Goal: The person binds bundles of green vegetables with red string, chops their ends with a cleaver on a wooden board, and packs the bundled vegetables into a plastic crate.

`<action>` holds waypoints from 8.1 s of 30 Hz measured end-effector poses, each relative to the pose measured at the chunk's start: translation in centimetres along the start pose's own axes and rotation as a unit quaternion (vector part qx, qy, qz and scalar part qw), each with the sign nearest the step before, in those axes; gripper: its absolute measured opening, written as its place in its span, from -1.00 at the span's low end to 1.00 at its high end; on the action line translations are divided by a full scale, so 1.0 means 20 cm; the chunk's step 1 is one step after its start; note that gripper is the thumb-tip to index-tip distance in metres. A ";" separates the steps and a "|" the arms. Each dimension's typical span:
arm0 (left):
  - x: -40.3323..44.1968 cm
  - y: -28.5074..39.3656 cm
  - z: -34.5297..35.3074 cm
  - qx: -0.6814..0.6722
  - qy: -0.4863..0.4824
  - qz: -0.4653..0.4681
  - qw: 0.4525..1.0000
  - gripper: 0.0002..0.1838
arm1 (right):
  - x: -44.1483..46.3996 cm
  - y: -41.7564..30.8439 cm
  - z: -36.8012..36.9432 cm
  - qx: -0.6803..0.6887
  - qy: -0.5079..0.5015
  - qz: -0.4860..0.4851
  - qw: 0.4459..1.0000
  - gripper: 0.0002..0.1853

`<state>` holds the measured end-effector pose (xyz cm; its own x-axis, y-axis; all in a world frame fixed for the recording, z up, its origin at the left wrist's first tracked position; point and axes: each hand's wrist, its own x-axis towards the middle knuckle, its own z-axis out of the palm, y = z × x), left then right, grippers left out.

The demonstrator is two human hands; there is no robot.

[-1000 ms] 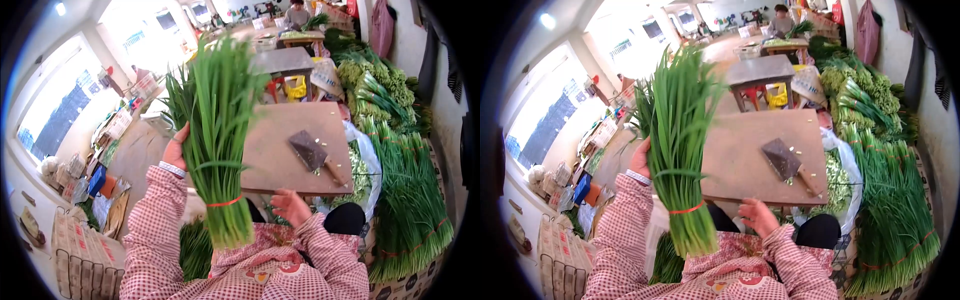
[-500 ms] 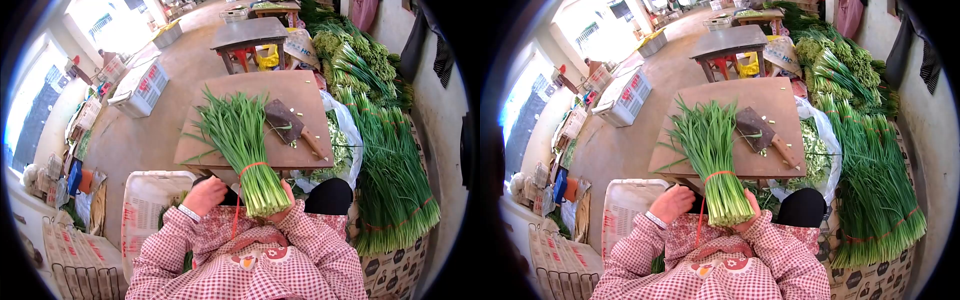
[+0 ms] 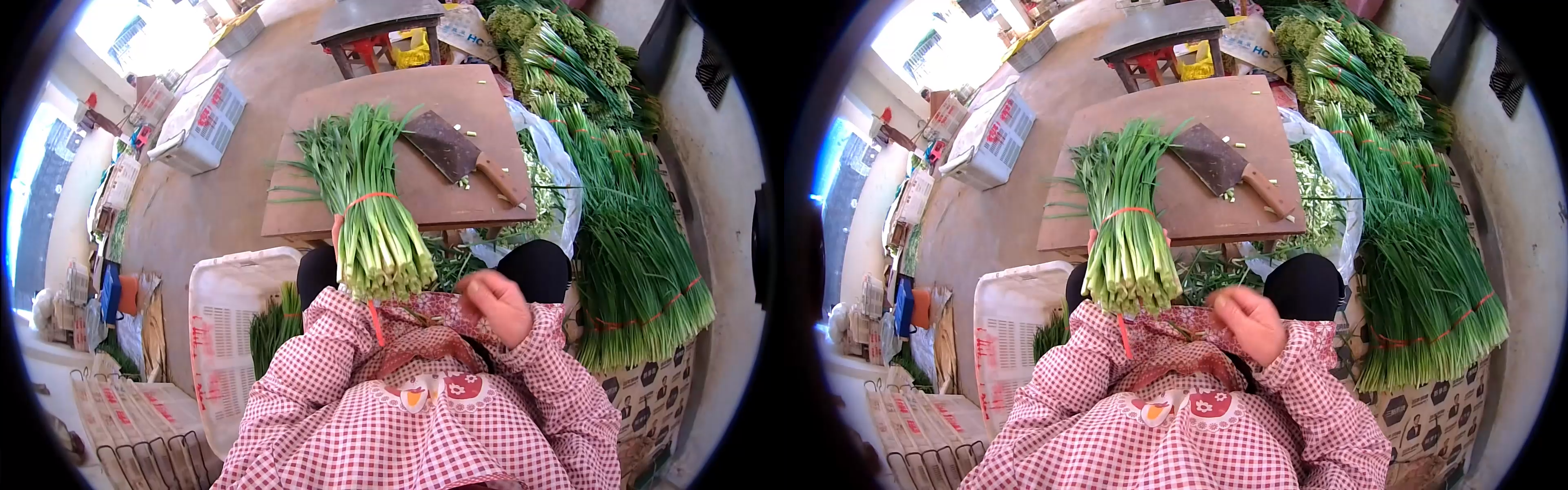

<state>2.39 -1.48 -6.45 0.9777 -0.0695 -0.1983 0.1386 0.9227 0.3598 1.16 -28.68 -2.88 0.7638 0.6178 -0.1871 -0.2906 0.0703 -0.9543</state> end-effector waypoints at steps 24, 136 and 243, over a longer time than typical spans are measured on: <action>0.12 0.01 0.47 -0.022 -0.024 -0.020 0.999 -0.50 | 0.02 -0.55 0.06 -0.070 -0.073 -0.076 0.992 -0.91; 0.19 -0.11 0.37 -0.032 0.002 0.032 0.999 -0.57 | 0.05 -0.53 0.07 -0.289 0.085 -0.390 0.870 -0.84; 0.08 0.02 0.35 -0.053 -0.063 0.077 0.994 -0.59 | -1.23 -0.77 -0.96 0.111 0.289 -0.392 0.866 -0.67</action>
<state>5.07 -3.79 -0.24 0.9989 0.0356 -0.0307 -0.0257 0.9605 0.2771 -2.12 -60.06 12.05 0.9187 -0.1789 0.3522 0.3940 0.4795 -0.7842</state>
